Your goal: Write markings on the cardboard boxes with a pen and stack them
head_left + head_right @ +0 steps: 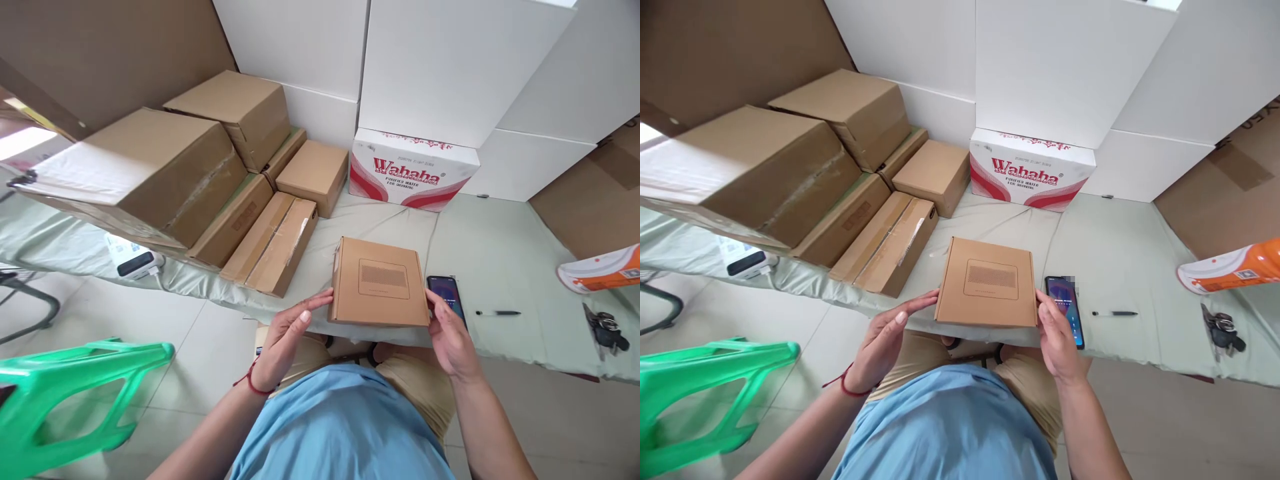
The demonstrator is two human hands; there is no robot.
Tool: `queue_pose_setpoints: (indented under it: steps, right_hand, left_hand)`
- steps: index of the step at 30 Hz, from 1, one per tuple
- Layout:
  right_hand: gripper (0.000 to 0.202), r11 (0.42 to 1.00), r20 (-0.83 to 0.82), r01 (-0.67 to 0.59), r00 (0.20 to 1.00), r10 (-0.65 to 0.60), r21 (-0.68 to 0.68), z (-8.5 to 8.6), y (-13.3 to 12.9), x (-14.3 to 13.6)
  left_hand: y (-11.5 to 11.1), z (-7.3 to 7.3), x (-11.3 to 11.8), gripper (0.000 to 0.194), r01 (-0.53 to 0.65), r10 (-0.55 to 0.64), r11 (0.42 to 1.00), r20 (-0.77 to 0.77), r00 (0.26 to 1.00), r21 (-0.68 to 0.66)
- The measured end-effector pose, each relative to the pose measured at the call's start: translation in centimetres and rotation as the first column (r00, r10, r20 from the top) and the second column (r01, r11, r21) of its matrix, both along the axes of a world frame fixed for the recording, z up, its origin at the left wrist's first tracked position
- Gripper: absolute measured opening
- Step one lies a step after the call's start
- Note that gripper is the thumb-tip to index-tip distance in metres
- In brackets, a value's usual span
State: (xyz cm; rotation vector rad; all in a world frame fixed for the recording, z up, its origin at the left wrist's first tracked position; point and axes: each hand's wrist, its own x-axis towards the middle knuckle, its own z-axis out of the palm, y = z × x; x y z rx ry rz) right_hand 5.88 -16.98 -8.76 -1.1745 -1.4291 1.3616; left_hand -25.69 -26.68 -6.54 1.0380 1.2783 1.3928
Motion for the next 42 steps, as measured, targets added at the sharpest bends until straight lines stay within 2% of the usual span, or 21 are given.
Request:
queue_pose_setpoints:
  steps: [3, 7, 11, 14, 17, 22, 26, 29, 32, 34, 35, 37, 38, 40, 42]
  right_hand:
    - [0.049, 0.99, -0.176, 0.013, 0.984, -0.038, -0.143, 0.6, -0.1, 0.3]
    - [0.049, 0.99, -0.239, -0.03, 0.971, -0.004, -0.139, 1.2, -0.2, 1.1]
    - [0.058, 0.995, -0.149, -0.04, 0.989, 0.027, -0.086, 1.5, -0.8, 1.5]
    - [0.062, 0.999, -0.087, -0.043, 0.995, 0.04, -0.026, 1.5, -1.3, 1.3]
    - [0.058, 0.999, -0.02, -0.017, 1.0, 0.018, 0.043, 1.8, -1.7, 1.3]
    - [0.047, 0.992, 0.187, 0.006, 0.982, -0.029, 0.126, 3.6, -2.4, 1.3]
    - [0.045, 0.995, 0.332, 0.042, 0.94, -0.071, 0.095, 3.8, -2.1, 0.3]
    - [0.052, 0.99, 0.353, 0.14, 0.925, -0.142, 0.032, 2.9, -0.9, -1.5]
    - [0.06, 0.975, 0.228, 0.217, 0.953, -0.202, -0.044, 2.3, 0.5, -2.5]
    - [0.061, 0.972, 0.172, 0.22, 0.964, -0.205, -0.076, 2.5, 1.2, -1.6]
    - [0.059, 0.972, 0.191, 0.228, 0.958, -0.213, -0.063, 2.6, 1.5, -0.5]
    - [0.052, 0.955, 0.347, 0.292, 0.893, -0.288, 0.042, 2.9, 2.1, 3.0]
    - [0.048, 0.937, 0.465, 0.328, 0.815, -0.346, 0.122, 2.9, 2.4, 5.2]
    - [0.041, 0.894, 0.696, 0.345, 0.566, -0.442, 0.286, 2.7, 3.1, 9.9]
    - [0.039, 0.925, 0.867, 0.226, 0.334, -0.369, 0.307, 2.2, 3.8, 13.8]
  left_hand:
    - [-0.5, 1.3, -0.5, 0.041, 0.016, -0.013, 0.999, -0.065, 0.998, 0.044]
    - [-0.9, 2.2, -1.4, 0.041, 0.019, -0.012, 0.994, -0.074, 0.997, 0.108]
    - [-1.6, 2.7, -1.6, 0.048, 0.042, -0.019, 0.987, -0.148, 0.989, 0.154]
    - [-2.1, 3.0, -1.2, 0.054, 0.029, 0.029, 0.977, -0.267, 0.963, 0.21]
    - [-2.2, 3.1, -0.7, 0.051, -0.015, 0.112, 0.957, -0.324, 0.94, 0.288]
    - [-2.3, 3.4, 0.1, 0.053, -0.05, 0.2, 0.914, -0.339, 0.919, 0.404]
    - [-2.1, 3.2, 0.6, 0.038, -0.143, 0.239, 0.939, -0.292, 0.926, 0.312]
    - [-0.1, 1.9, 0.5, 0.028, -0.168, 0.2, 0.974, -0.224, 0.954, 0.153]
    - [2.7, -0.1, -0.5, 0.056, -0.106, 0.106, 0.994, -0.022, 0.994, -0.018]
    - [3.7, -1.2, -1.4, 0.065, -0.069, 0.074, 0.995, 0.081, 0.994, -0.068]
    - [3.7, -1.6, -1.9, 0.066, -0.065, 0.071, 0.995, 0.085, 0.994, -0.07]
    - [2.9, -2.4, -2.8, 0.061, -0.087, 0.087, 0.994, -0.002, 0.996, -0.072]
    - [2.1, -2.7, -3.1, 0.06, -0.109, 0.103, 0.99, -0.071, 0.992, -0.086]
    - [0.4, -3.5, -3.5, 0.06, -0.146, 0.117, 0.979, -0.192, 0.974, -0.144]
    - [-1.0, -4.2, -3.5, 0.063, -0.162, 0.113, 0.969, -0.25, 0.962, -0.186]
